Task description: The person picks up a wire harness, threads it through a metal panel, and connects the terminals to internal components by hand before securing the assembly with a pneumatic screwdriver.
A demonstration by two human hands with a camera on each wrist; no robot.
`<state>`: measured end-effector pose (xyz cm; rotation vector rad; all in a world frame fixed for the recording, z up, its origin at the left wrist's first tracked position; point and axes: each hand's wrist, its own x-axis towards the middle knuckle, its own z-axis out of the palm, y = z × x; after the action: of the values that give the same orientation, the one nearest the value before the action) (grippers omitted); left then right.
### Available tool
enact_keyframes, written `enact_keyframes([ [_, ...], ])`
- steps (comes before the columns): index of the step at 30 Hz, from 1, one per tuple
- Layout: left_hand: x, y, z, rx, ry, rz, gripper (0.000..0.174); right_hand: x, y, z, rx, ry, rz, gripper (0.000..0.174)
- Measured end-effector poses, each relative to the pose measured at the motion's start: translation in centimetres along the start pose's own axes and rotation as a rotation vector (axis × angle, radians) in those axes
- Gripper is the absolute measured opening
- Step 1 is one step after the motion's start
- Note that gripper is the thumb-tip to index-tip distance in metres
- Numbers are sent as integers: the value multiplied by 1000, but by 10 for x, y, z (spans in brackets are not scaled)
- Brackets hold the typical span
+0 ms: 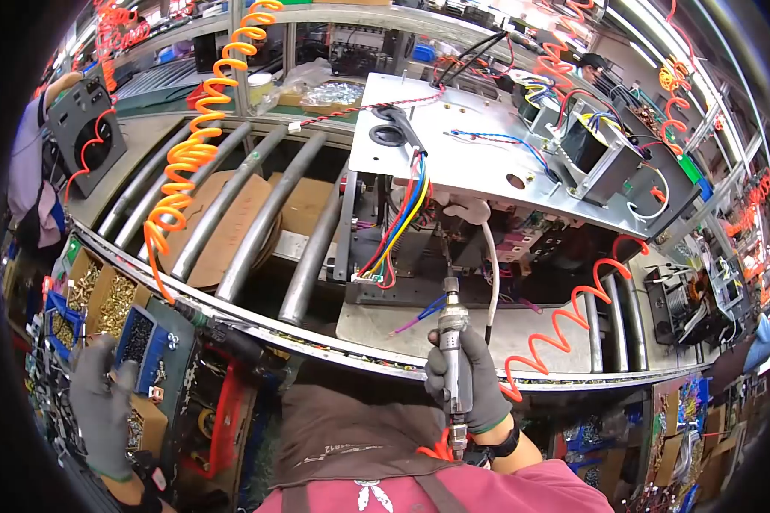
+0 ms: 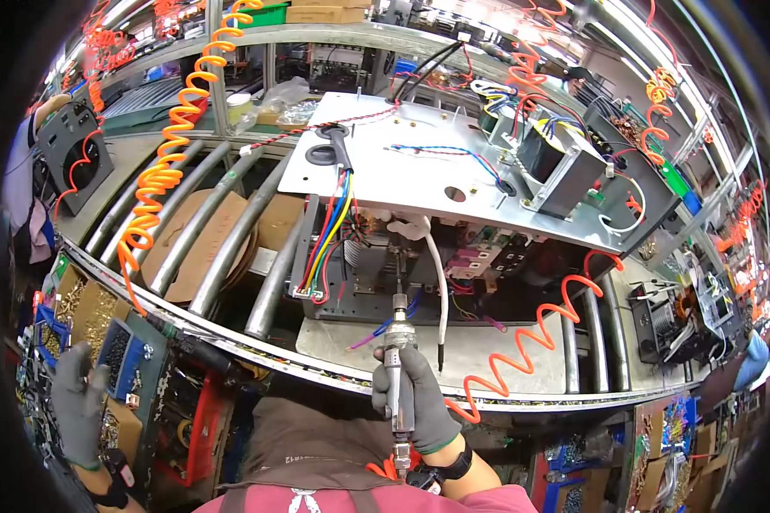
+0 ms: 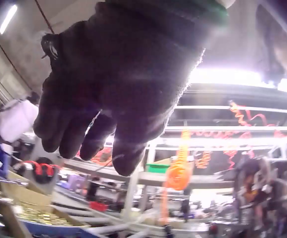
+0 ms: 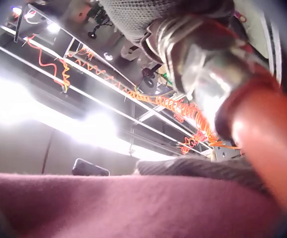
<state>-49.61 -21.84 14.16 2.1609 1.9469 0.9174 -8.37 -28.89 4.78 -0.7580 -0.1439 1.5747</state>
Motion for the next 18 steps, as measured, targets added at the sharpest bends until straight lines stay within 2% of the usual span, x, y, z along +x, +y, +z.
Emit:
enact_keyframes([
  [1,2,27,5,-89,-40,103,35,0,-1,-1,-3,6,-5,40],
  [3,9,67,16,-254,-304,214,33,1,-1,-3,-32,-29,-4,41],
  [4,14,78,39,-398,-288,351,33,1,-1,-3,-31,-29,-10,41],
  [5,23,88,58,-418,-347,524,32,2,-1,-2,-112,7,-8,42],
  [6,27,107,74,-494,-438,467,32,1,-1,-1,-193,44,-7,42],
  [8,42,131,115,-554,-443,583,27,0,-2,1,-112,10,-21,42],
  [10,54,156,151,-621,-379,579,25,0,-4,-1,-93,-19,20,41],
  [11,60,166,171,-646,-285,626,27,-1,-5,-2,-96,9,27,40],
  [12,65,175,185,-665,-293,607,25,0,-5,-2,-99,11,17,40],
  [14,76,197,212,-630,-136,709,24,1,-4,-2,-211,88,32,40],
  [18,87,218,256,-474,-109,712,27,-3,-4,6,-158,28,-2,37],
])
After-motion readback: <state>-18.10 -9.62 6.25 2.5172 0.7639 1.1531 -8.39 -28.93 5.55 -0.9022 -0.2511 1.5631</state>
